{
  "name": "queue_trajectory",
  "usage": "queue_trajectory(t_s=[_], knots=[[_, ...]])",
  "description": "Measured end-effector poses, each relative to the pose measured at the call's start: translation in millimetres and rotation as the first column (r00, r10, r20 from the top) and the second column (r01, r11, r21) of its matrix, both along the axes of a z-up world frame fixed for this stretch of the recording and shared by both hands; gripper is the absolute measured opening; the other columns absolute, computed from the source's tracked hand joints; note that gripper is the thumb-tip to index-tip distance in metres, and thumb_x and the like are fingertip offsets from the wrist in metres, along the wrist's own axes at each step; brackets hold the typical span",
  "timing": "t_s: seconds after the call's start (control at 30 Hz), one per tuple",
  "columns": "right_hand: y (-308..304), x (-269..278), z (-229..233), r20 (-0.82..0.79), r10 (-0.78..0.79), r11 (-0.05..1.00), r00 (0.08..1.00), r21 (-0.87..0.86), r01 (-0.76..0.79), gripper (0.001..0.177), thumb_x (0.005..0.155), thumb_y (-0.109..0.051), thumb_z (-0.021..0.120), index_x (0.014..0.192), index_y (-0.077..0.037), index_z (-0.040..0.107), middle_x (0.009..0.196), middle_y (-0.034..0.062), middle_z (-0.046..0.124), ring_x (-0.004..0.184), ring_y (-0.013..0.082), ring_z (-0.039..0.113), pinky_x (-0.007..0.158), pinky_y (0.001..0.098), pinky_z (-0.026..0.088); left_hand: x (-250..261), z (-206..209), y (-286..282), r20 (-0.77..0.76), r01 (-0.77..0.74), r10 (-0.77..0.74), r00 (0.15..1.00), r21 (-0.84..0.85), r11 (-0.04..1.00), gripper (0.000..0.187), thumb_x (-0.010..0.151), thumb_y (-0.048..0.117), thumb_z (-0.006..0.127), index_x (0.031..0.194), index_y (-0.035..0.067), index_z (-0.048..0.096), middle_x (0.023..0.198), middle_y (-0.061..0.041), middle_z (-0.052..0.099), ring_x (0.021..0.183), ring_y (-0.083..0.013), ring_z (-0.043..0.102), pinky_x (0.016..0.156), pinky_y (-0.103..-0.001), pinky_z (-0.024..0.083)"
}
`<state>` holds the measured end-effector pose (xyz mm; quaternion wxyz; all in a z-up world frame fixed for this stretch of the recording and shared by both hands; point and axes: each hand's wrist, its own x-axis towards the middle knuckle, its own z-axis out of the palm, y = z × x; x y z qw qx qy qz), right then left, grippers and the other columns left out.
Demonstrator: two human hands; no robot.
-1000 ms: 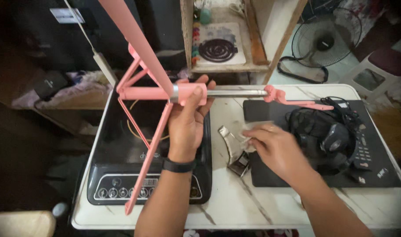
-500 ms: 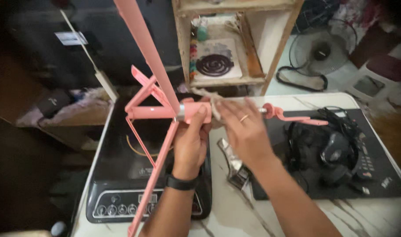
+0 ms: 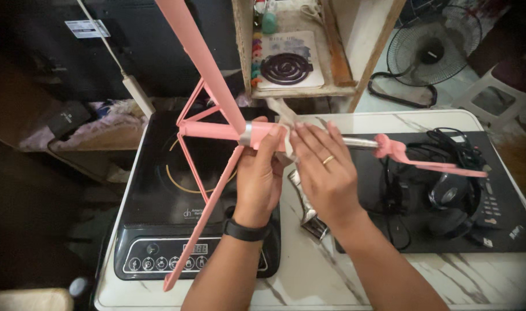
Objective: The person wipes the surface of a black induction cooktop with a white cloth, then picks up a pink selfie stick and wipes its handle and telescopic metal pole. The person collapses the selfie stick and continues wiping it before placing it back on the table.
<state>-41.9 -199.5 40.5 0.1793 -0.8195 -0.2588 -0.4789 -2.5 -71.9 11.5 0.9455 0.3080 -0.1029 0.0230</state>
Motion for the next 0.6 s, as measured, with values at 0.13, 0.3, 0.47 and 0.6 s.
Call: queue_trajectory(t_s=[0.13,0.3,0.47,0.6], knots=[[-10.0,1.3,-2.3,0.0,-0.027,1.0,1.0,-0.008,0.027,0.028,0.089,0.001,0.072,0.117,-0.002,0.071,0.12,0.0105,0.071,0.112,0.0298,0.067,0.121,0.0533,0.041,-3.5,-1.1,0.2,0.027,0.044,-0.044,0.999,0.002,0.999,0.043,0.102,0.012,0.067,0.139,0.004,0.047,0.119,-0.008,0.064,0.106,-0.0164,0.066,0.092,-0.034,0.056],[-37.4,4.0,-4.1,-0.059,-0.048,0.998,0.997,-0.031,0.047,0.025,0.083,-0.002,0.075,0.108,-0.004,0.074,0.116,0.0085,0.072,0.108,0.028,0.066,0.125,0.0583,0.035,-2.6,3.8,4.1,0.029,0.043,-0.043,0.999,0.001,0.999,0.043,0.101,0.015,0.062,0.137,0.004,0.041,0.134,-0.025,0.061,0.123,-0.0321,0.064,0.104,-0.044,0.054],[-73.8,13.8,-2.5,-0.148,-0.112,0.991,0.983,-0.083,0.101,0.024,0.082,-0.006,0.078,0.106,-0.006,0.076,0.113,0.0065,0.074,0.106,0.0269,0.065,0.128,0.0599,0.028,2.1,5.5,15.2,0.098,-0.003,0.006,0.995,-0.034,0.999,0.045,0.102,0.015,0.06,0.14,0.004,0.039,0.141,-0.03,0.057,0.13,-0.0375,0.06,0.11,-0.049,0.051],[-91.5,17.9,-1.4,-0.214,-0.099,0.994,0.972,-0.064,0.088,0.02,0.082,-0.006,0.078,0.102,-0.006,0.075,0.111,0.0062,0.074,0.111,0.0249,0.067,0.129,0.0596,0.028,3.0,3.9,9.4,0.104,0.024,-0.021,0.994,-0.032,0.999,0.044,0.102,0.011,0.062,0.14,0.007,0.04,0.144,-0.027,0.056,0.135,-0.0351,0.057,0.114,-0.046,0.048]])
